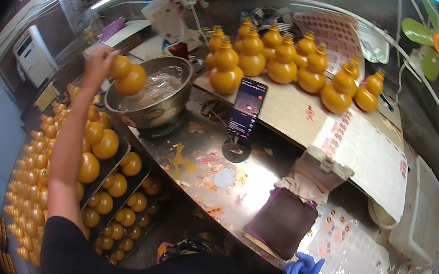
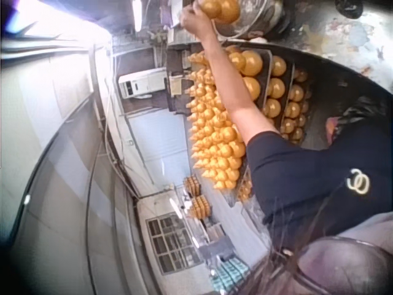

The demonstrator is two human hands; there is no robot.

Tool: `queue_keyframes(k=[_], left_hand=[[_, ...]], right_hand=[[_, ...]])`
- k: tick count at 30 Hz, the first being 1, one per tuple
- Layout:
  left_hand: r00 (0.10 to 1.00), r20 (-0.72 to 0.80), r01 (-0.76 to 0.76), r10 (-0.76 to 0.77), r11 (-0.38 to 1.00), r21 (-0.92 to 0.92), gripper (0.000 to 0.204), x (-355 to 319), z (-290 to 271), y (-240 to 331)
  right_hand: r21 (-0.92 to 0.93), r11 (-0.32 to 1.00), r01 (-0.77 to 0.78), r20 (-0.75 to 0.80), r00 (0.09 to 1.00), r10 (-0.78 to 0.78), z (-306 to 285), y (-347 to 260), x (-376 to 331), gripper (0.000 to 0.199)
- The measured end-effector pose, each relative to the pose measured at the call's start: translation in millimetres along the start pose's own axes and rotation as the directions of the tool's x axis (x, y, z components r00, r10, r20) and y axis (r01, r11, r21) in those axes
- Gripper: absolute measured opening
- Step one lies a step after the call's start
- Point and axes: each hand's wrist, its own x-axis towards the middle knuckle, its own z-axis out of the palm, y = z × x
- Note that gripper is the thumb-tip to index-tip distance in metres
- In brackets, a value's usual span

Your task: The person scrubs the surface of a yellow gourd using a green sponge while wearing blue gloves. They rotate the gourd to clean different sides and occasionally dip the sponge into a metal bowl of water. The person handles multiple gourds one at a time, placing them on a workbench and then moving them aside after cleaning.

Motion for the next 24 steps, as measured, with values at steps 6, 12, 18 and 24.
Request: queue_keyframes(k=[6, 12, 18, 24], left_hand=[[0.995, 0.055, -0.06, 0.088, 0.922, -0.384, 0.018, 9, -61, 127], [0.811, 0.395, 0.133, 0.432, 0.521, -0.843, 0.013, -37, -12, 289], [0.506, 0.479, 0.294, 0.717, 0.379, -0.878, 0.011, -93, 92, 416], [0.695, 0.43, 0.4, 0.577, 0.187, -0.897, 0.062, -168, 113, 409]], right_hand=[[-0.346, 0.932, 0.103, 0.052, 0.995, -0.09, 52, -15, 10, 0.044], [-0.608, 0.783, 0.129, 0.204, 0.979, -0.003, 113, -53, 41, 0.057], [-0.827, 0.539, 0.162, 0.232, 0.971, 0.063, 112, -65, 80, 0.084], [-0.886, 0.459, 0.066, 0.136, 0.983, 0.121, 74, -61, 107, 0.067]])
